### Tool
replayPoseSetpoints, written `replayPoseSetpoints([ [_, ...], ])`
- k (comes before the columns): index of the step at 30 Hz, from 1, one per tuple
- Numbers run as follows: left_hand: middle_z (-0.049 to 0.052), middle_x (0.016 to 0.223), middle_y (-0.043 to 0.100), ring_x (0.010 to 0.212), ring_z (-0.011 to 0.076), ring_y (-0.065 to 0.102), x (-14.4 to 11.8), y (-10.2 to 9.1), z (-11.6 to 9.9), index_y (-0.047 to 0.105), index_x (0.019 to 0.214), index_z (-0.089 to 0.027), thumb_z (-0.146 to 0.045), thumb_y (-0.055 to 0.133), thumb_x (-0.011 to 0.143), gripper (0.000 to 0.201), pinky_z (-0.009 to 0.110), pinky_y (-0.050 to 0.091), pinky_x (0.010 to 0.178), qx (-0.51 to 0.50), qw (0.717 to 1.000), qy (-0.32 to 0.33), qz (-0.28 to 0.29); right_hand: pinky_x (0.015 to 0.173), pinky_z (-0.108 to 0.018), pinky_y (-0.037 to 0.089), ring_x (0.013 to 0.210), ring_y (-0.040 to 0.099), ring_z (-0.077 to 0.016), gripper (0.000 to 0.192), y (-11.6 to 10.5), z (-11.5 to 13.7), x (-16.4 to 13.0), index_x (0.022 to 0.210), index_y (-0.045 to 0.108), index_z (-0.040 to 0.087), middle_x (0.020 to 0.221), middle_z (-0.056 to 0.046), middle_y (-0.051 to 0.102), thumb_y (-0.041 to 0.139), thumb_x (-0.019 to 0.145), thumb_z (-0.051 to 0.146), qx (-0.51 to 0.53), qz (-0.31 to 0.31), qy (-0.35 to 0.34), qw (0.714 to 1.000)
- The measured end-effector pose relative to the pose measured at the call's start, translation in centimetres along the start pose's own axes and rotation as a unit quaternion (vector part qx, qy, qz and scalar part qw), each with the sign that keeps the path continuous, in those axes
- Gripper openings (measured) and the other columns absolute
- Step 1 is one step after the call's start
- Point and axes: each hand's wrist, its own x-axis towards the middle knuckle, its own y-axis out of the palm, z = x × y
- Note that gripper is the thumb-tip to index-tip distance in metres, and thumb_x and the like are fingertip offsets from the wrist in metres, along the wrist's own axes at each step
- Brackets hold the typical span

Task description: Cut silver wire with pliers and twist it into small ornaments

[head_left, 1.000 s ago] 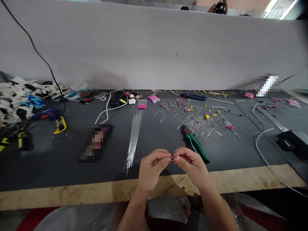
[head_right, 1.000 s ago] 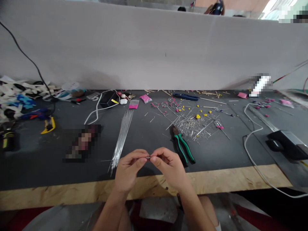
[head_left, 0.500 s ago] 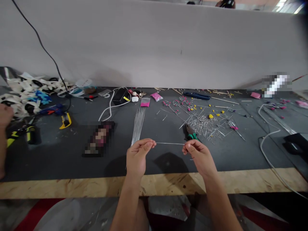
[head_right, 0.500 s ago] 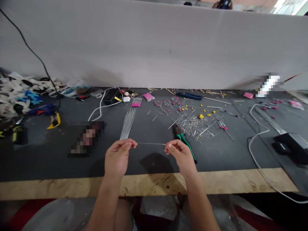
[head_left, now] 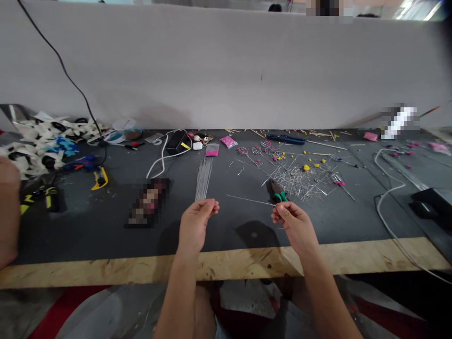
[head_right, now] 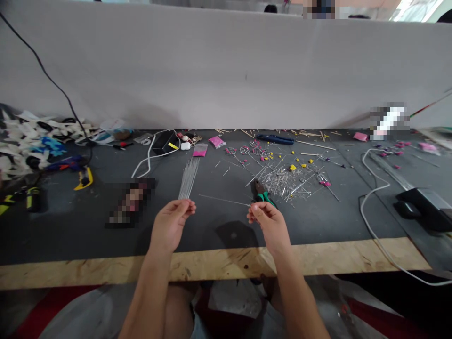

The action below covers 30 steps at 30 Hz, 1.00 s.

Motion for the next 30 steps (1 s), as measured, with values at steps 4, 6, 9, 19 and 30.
replayPoseSetpoints([
  [4,0.006,0.08,0.071,0.071,0.0137,0.065,-1.8,2.4,1.4,0.07,0.085,-0.014,-0.027,0.073,0.069,0.021,0.025,0.051,0.067,0.073,0.99,-0.07,0.096,0.059,-0.025,0.045,0.064,0.057,-0.0125,0.017,0.9,-0.7,-0.4,0.075,0.065,0.019,0.069,0.001,0.063,0.073,0.07,0.033,-0.006,0.018,0.009,1.0],
  [6,0.006,0.085,0.072,0.075,0.0142,0.065,-2.8,3.8,1.9,0.07,0.088,-0.015,-0.027,0.072,0.07,0.022,0.026,0.051,0.071,0.085,0.983,-0.08,0.139,0.059,-0.025,0.045,0.062,0.057,-0.0123,0.017,1.4,-1.0,-0.6,0.075,0.065,0.019,0.067,0.001,0.063,0.073,0.07,0.033,-0.018,0.031,0.012,0.999],
  [9,0.005,0.084,0.072,0.076,0.0162,0.066,-3.7,5.3,2.4,0.071,0.088,-0.017,-0.028,0.072,0.069,0.022,0.029,0.052,0.075,0.081,0.979,-0.083,0.169,0.061,-0.026,0.045,0.062,0.056,-0.0126,0.018,2.2,-1.2,-1.0,0.074,0.065,0.019,0.066,0.001,0.063,0.072,0.071,0.034,-0.04,0.057,0.017,0.997],
  [19,0.0,0.07,0.069,0.063,0.0138,0.063,-4.0,6.5,3.2,0.071,0.078,-0.019,-0.028,0.072,0.069,0.014,0.027,0.053,0.062,0.013,0.982,-0.111,0.152,0.059,-0.026,0.046,0.061,0.054,-0.013,0.02,2.6,-1.1,-1.7,0.069,0.063,0.018,0.063,0.001,0.061,0.07,0.072,0.037,-0.041,0.067,0.032,0.996],
  [30,0.0,0.069,0.065,0.059,0.0115,0.06,-4.5,7.3,4.2,0.067,0.085,-0.015,-0.027,0.07,0.072,0.018,0.024,0.05,0.054,-0.054,0.979,-0.129,0.148,0.06,-0.025,0.045,0.062,0.055,-0.0122,0.02,1.9,-0.5,-2.2,0.071,0.065,0.018,0.065,0.001,0.062,0.067,0.075,0.037,-0.02,0.074,0.058,0.995],
])
